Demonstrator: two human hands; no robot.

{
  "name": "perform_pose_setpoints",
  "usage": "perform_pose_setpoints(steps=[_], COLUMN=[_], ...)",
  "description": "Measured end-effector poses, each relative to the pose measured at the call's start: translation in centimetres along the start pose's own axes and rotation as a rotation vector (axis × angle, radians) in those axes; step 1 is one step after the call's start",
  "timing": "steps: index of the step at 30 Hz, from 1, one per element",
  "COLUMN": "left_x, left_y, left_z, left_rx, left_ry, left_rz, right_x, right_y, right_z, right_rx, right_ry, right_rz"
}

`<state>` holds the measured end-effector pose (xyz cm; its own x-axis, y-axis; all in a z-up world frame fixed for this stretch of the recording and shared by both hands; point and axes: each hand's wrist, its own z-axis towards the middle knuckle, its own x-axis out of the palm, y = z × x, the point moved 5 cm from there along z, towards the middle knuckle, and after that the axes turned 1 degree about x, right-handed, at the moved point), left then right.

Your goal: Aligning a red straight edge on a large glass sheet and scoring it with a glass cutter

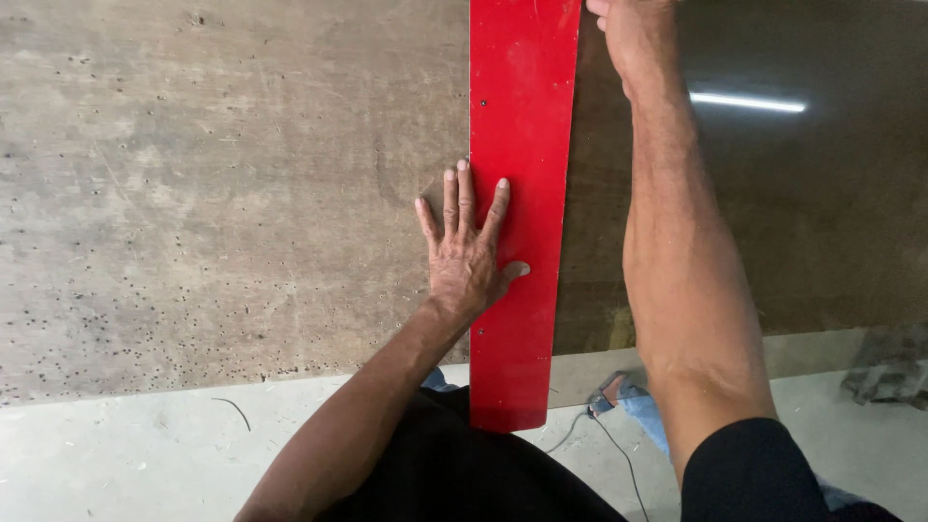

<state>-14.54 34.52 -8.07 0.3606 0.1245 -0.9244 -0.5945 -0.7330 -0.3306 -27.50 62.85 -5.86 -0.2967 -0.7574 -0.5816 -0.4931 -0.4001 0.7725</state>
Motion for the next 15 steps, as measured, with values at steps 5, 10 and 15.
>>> perform_pose_setpoints(steps=[5,10,15], left_x=[-2.1,0.1,0.0], left_y=[-0.3,-0.2,-0.5], left_z=[0.3,-0.2,-0.4], left_rx=[-0.043,-0.004,-0.038], left_ry=[0.231,0.016,0.089], left_rz=[-0.181,0.029,0.047], right_x=[0.7,0.3,0.8], right_y=[-0.3,-1.0,-2.9], right_z=[-2.9,-9.1,-20.8], right_rx=[0.068,0.138,0.28], right_ry=[-0.068,-0.174,-0.098], right_rz=[0.061,0.126,0.098])
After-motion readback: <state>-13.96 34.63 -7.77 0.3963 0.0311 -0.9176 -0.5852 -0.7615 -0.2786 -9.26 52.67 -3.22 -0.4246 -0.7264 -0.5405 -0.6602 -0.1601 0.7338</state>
